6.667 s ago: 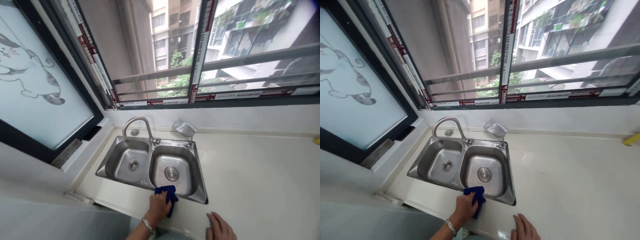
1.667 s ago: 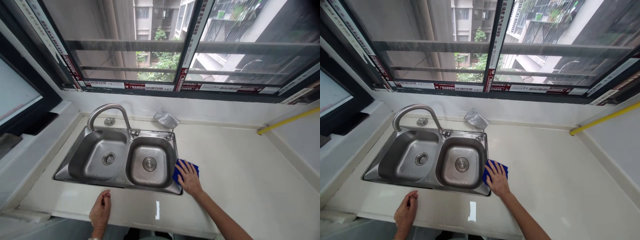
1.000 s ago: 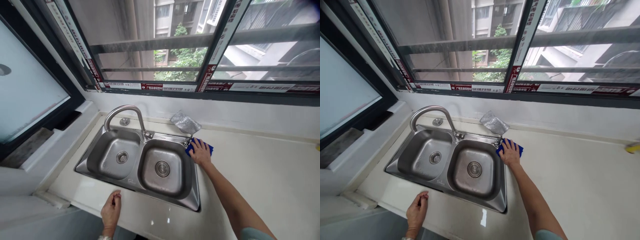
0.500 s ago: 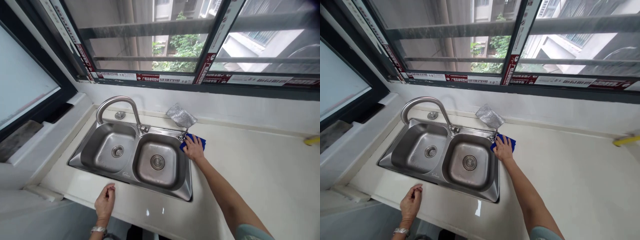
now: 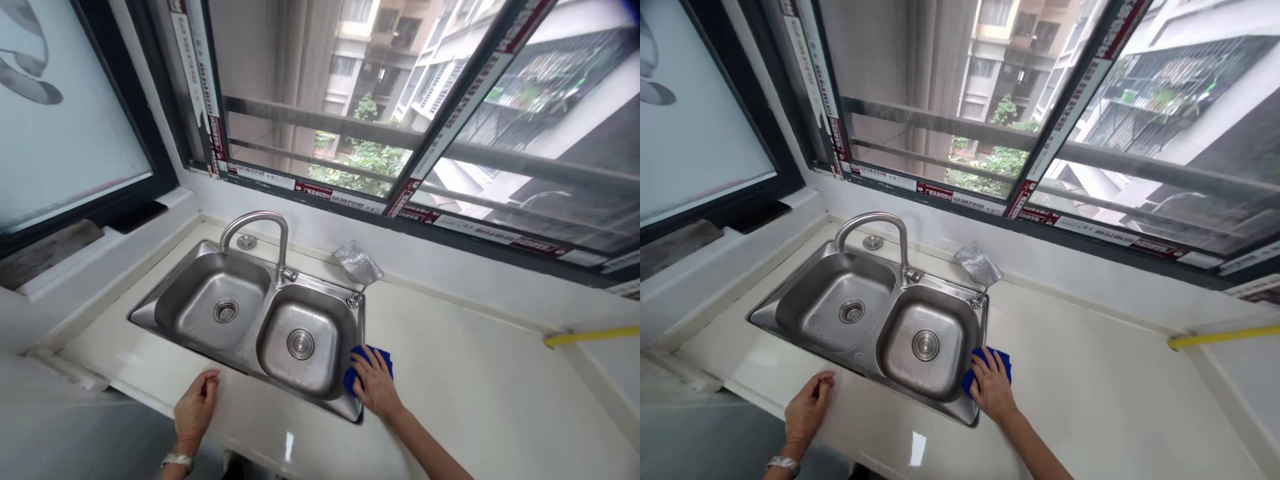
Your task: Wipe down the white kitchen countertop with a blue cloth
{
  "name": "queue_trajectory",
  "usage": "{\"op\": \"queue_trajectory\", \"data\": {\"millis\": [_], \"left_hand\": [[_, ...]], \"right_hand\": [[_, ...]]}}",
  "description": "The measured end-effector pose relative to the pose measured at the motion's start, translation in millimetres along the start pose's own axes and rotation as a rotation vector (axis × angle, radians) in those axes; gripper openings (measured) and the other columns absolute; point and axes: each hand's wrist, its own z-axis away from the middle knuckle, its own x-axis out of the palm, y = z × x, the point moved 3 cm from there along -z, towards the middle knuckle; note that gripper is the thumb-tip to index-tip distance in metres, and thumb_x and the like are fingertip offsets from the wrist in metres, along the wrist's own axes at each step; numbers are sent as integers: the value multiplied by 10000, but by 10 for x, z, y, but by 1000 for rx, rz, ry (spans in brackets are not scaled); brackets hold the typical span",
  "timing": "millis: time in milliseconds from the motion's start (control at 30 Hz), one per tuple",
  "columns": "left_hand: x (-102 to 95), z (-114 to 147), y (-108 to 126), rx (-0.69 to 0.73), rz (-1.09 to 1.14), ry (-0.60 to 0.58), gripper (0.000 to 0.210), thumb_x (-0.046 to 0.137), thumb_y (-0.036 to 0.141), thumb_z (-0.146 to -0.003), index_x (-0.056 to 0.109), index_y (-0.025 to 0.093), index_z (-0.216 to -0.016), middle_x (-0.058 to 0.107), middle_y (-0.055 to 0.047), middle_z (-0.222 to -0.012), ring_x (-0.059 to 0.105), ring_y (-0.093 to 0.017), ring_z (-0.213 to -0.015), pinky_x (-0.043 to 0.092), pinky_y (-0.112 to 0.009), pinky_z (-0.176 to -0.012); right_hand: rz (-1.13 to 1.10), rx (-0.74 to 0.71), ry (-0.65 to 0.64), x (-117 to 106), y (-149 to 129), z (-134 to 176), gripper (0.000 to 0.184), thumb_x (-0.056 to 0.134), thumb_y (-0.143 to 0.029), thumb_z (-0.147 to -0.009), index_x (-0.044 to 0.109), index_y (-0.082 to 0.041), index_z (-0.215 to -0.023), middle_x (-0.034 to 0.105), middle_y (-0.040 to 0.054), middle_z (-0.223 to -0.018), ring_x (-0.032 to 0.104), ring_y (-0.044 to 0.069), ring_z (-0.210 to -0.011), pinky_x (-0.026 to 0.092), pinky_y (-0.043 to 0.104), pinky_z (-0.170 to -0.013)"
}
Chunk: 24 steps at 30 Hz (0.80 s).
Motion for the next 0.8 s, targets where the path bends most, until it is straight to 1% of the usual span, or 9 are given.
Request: {"op": "queue_trajectory", "data": {"millis": [67, 167, 333, 467, 600, 700, 800], "left_hand": [[15, -1, -18, 4, 8, -5, 253, 501, 332, -933, 724, 275, -1038, 740, 12, -811, 636, -153, -709, 382, -232, -638], [31, -5, -41, 4, 14, -9, 251, 505, 334, -930, 722, 275, -1042, 747, 16, -814, 651, -150, -713, 401, -227, -643], [37, -18, -78, -14, 13, -14, 255, 501, 346, -914, 719, 282, -1031, 755, 27, -825, 674, -153, -737, 434, -227, -662], [40, -20, -104, -26, 10, -14, 273, 485, 370, -905, 719, 284, -1017, 755, 28, -829, 679, -148, -746, 442, -226, -677], [34, -9, -123, -34, 5, 19, 295, 473, 410, -885, 721, 282, -981, 738, 31, -787, 671, -137, -713, 445, -218, -674], [20, -7, -116, -25, 2, 53, 309, 468, 434, -866, 723, 276, -944, 722, 30, -741, 658, -133, -669, 444, -215, -641], [13, -14, -90, -5, 9, 69, 316, 463, 440, -855, 722, 273, -925, 714, 34, -718, 646, -129, -642, 449, -212, -622]], "right_hand": [[13, -61, -5, 1, 15, 47, 364, 517, -234, -841, 698, -237, -1157, 635, 39, -1328, 358, 328, -1409, 174, 540, -1207], [20, -92, -15, 44, 156, -47, 377, 519, -236, -836, 699, -263, -1166, 628, 31, -1342, 366, 328, -1402, 155, 567, -1205], [36, 4, -5, 155, 540, -465, 346, 481, -273, -887, 705, -257, -1150, 632, 35, -1339, 374, 322, -1392, 154, 592, -1189], [118, 70, 1, 243, 837, -801, 370, 451, -267, -896, 694, -283, -1175, 593, 35, -1393, 340, 338, -1409, 135, 668, -1147], [170, 153, 10, 311, 1100, -1086, 387, 433, -267, -905, 679, -281, -1202, 559, 43, -1432, 309, 350, -1422, 136, 690, -1121], [164, 155, -6, 348, 1273, -1235, 365, 433, -271, -906, 685, -275, -1170, 582, 47, -1403, 311, 343, -1418, 144, 676, -1118], [146, 102, -20, 353, 1404, -1301, 333, 437, -276, -916, 689, -281, -1133, 591, 33, -1391, 324, 325, -1408, 132, 647, -1131]]}}
